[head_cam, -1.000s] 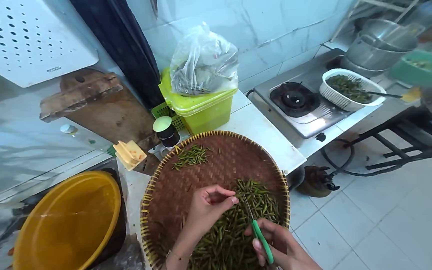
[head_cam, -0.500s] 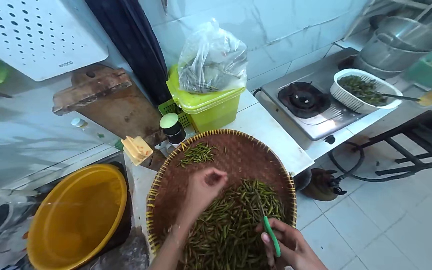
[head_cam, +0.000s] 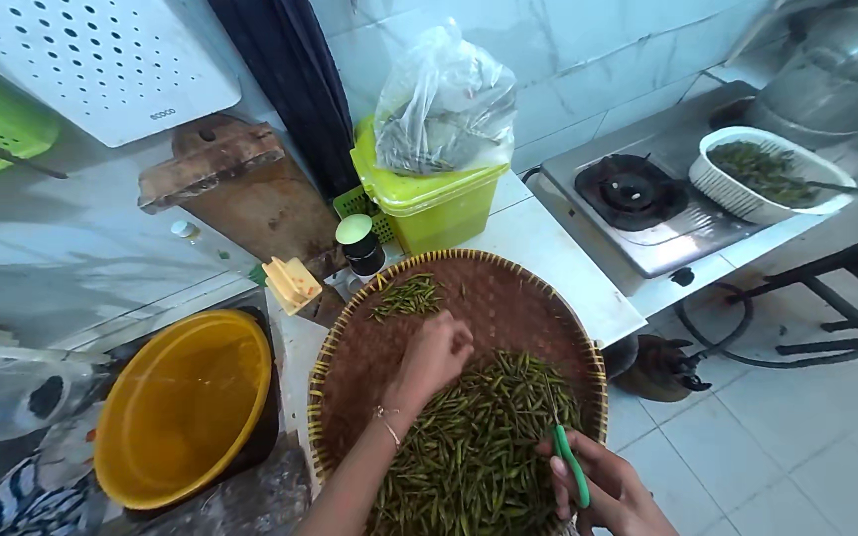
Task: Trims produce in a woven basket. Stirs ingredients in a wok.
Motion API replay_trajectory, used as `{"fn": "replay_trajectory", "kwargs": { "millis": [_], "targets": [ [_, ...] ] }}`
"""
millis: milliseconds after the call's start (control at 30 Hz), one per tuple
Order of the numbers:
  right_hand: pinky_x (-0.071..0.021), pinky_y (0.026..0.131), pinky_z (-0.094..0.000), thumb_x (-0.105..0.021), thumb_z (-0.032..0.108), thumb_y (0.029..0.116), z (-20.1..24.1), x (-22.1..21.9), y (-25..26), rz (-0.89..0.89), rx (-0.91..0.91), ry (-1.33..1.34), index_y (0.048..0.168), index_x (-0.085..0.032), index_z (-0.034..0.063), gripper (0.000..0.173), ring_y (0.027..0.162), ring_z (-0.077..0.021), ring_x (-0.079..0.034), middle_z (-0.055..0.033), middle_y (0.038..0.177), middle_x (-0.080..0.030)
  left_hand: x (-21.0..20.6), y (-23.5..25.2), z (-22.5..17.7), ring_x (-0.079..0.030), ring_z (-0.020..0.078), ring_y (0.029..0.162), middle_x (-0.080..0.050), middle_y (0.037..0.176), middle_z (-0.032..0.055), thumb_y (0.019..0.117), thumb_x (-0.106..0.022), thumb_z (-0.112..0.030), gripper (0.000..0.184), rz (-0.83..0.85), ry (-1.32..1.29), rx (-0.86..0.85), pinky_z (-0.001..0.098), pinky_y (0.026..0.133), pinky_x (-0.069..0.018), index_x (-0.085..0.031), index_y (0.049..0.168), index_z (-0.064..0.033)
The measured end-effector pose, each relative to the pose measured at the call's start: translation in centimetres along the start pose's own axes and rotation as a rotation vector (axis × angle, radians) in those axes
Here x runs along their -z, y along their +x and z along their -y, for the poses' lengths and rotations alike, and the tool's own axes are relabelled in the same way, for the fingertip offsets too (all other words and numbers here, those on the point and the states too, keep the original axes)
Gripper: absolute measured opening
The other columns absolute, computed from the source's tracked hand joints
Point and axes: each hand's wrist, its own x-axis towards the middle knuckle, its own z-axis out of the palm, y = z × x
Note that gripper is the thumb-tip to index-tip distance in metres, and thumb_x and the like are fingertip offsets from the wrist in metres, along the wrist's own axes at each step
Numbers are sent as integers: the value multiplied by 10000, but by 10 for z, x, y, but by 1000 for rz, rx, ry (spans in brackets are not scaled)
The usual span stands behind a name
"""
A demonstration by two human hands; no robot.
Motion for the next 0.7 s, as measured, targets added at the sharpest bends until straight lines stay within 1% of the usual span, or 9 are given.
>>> {"fn": "replay_trajectory", "kwargs": {
  "millis": [67,133,200,267,367,467,567,633,700],
  "targets": [
    [-555,535,-291,-608,174,1036,2,-1,1,7,6,-4,1237,-605,30,247,677,-149,-678,-52,837,-704,-12,-6,0,-673,246,968,-683,1100,122,914,-771,-322,330,188,1,81,434,909,-562,-737,1144,-88],
    [-555,541,-292,-614,185,1033,4,-1,2,18,3,-16,1245,-602,32,262,674,-147,-677,-49,834,-703,-17,-12,0,-660,227,950,-684,1092,108,896,-801,-342,415,247,-15,117,398,906,-543,-689,1201,-84],
    [-556,544,-295,-624,197,1028,5,-2,3,26,6,-23,1245,-603,35,271,675,-147,-676,-49,829,-702,-14,-15,-1,-660,210,955,-681,1104,97,903,-797,-294,424,300,-21,134,380,915,-541,-664,1245,-81],
    [-555,540,-300,-630,203,1025,5,-2,5,31,15,-34,1242,-608,35,276,675,-152,-676,-52,826,-700,-14,-18,1,-687,195,955,-713,1069,89,914,-779,-247,348,327,-47,163,376,916,-553,-693,1201,-69],
    [-557,538,-309,-638,206,1021,4,-4,7,42,21,-45,1246,-610,30,287,680,-161,-682,-57,833,-705,-18,-20,8,-693,175,943,-726,1020,61,908,-780,-273,302,305,-72,204,378,912,-557,-720,1137,-86],
    [-560,542,-318,-640,226,1017,4,-6,6,74,7,-66,1244,-611,35,298,699,-168,-685,-58,846,-702,-19,-25,4,-678,183,988,-719,1068,46,933,-734,-275,270,272,-53,232,406,939,-538,-717,1150,-116],
    [-563,553,-323,-643,244,1017,3,-6,7,127,-2,-91,1242,-611,47,301,716,-169,-687,-54,862,-705,-13,-37,2,-709,125,939,-736,1037,24,956,-714,-228,227,152,-135,219,327,894,-577,-709,1150,-110],
    [-570,562,-330,-641,255,1019,1,-6,6,144,-3,-92,1248,-605,46,312,721,-169,-688,-55,874,-704,-7,-47,4,-720,88,901,-741,1011,-3,930,-754,-204,235,59,-265,199,280,839,-600,-700,1141,-116],
    [-561,561,-325,-642,269,1021,-1,-5,5,170,5,-101,1253,-604,50,322,728,-164,-683,-53,889,-702,-2,-59,7,-731,80,900,-749,1009,-27,881,-801,-157,260,-10,-413,168,267,816,-622,-698,1118,-130]
  ]
}}
